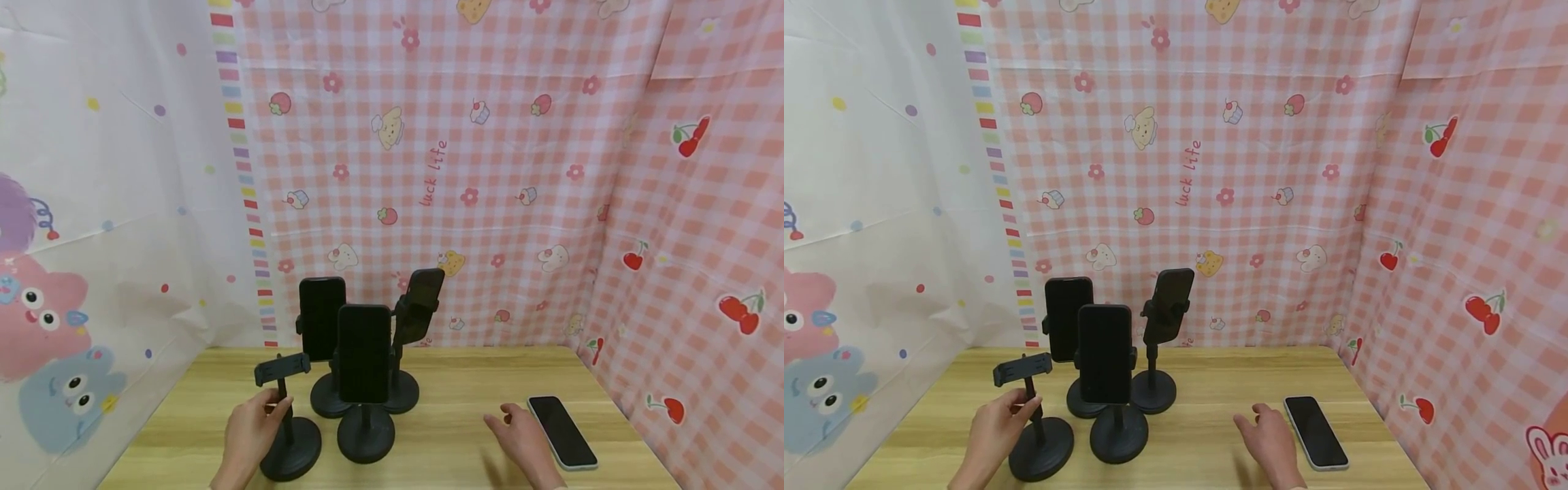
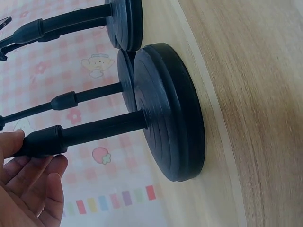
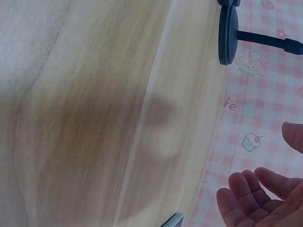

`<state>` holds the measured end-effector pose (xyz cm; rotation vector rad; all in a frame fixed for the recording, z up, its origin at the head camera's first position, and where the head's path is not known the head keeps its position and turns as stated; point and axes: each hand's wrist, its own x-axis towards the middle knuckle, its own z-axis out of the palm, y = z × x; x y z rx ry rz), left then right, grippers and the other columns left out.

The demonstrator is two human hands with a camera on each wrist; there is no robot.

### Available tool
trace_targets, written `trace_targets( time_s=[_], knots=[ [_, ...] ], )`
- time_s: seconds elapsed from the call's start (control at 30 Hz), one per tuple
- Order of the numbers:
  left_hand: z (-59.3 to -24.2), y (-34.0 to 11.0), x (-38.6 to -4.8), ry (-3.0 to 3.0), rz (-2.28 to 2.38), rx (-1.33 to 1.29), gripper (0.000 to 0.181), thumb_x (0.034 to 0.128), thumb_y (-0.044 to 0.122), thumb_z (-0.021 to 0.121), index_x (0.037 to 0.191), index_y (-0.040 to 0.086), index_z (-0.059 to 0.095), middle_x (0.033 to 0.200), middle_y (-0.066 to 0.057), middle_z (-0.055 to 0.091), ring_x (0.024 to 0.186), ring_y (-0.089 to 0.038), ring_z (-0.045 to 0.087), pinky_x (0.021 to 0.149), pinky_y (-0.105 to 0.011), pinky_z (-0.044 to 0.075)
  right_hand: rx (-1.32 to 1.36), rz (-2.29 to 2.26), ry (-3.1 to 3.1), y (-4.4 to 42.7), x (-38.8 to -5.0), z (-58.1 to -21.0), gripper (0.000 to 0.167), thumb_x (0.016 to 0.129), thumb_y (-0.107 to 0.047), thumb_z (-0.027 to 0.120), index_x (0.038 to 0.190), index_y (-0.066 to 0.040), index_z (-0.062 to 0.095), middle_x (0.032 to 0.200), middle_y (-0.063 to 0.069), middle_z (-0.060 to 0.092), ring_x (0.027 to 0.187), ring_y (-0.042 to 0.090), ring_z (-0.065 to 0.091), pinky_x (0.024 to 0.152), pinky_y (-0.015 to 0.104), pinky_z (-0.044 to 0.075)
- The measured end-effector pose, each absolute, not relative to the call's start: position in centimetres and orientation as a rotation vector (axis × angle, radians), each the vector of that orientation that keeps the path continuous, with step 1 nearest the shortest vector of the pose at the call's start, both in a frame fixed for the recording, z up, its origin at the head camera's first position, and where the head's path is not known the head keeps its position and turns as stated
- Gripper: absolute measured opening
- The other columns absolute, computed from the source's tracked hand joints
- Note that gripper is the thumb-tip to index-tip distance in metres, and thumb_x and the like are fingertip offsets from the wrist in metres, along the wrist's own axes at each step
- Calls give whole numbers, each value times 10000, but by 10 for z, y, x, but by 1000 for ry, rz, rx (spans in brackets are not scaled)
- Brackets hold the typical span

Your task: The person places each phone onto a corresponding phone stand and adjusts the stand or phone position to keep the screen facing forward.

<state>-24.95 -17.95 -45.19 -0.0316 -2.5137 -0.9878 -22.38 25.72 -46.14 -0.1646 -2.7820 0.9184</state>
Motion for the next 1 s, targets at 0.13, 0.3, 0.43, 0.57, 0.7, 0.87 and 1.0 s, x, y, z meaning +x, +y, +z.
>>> trace_targets(
  time_s=[0.13,0.3,0.43,0.57,0.7,0.87,1.0],
  knots=[
    [-451,-182,-249,-2537,-996,-37,163,925,181,717,989,30,717,887,-83,739,806,-259,702,716,-448,555,-186,921,-2795,260,-223,-461,524,916,-327,678,1164,131,621,988,226,684,914,377,652,786,538,497],
    [-446,-186,-246,-2526,-1010,-30,379,943,331,695,1163,25,654,1072,-180,713,915,-323,706,811,-525,530,-190,919,-2802,264,-223,-463,516,920,-325,667,1164,128,622,988,217,684,912,369,652,780,536,498],
    [-438,-190,-242,-2487,-1020,-2,634,902,495,698,1323,48,539,1214,-236,652,1015,-369,682,846,-549,517,-182,920,-2817,266,-223,-462,522,927,-330,658,1166,132,619,993,220,682,910,369,651,774,530,503],
    [-431,-192,-240,-2300,-1003,-130,840,825,343,824,1476,48,383,1341,-241,566,1079,-384,640,849,-371,538,-187,922,-2828,265,-224,-462,525,927,-329,658,1172,133,617,997,218,679,910,366,650,776,527,503],
    [-423,-195,-240,-2039,-896,-408,910,689,69,903,1463,23,425,1328,-183,589,1123,-290,606,904,-105,413,-187,909,-2834,265,-225,-462,541,926,-345,662,1171,134,617,990,215,677,906,364,648,774,526,502],
    [-410,-199,-241,-1930,-756,-645,700,690,22,873,1329,46,590,1166,-124,679,974,-224,671,723,-101,483,-173,883,-2828,267,-224,-461,544,925,-348,663,1162,139,616,975,222,677,902,377,647,771,532,502],
    [-407,-200,-239,-1920,-746,-708,668,672,3,877,1285,33,612,1106,-106,698,861,-224,687,709,-108,487,-177,848,-2826,273,-225,-461,515,916,-313,673,1153,141,619,959,223,678,895,380,648,771,533,502]
  ],
)
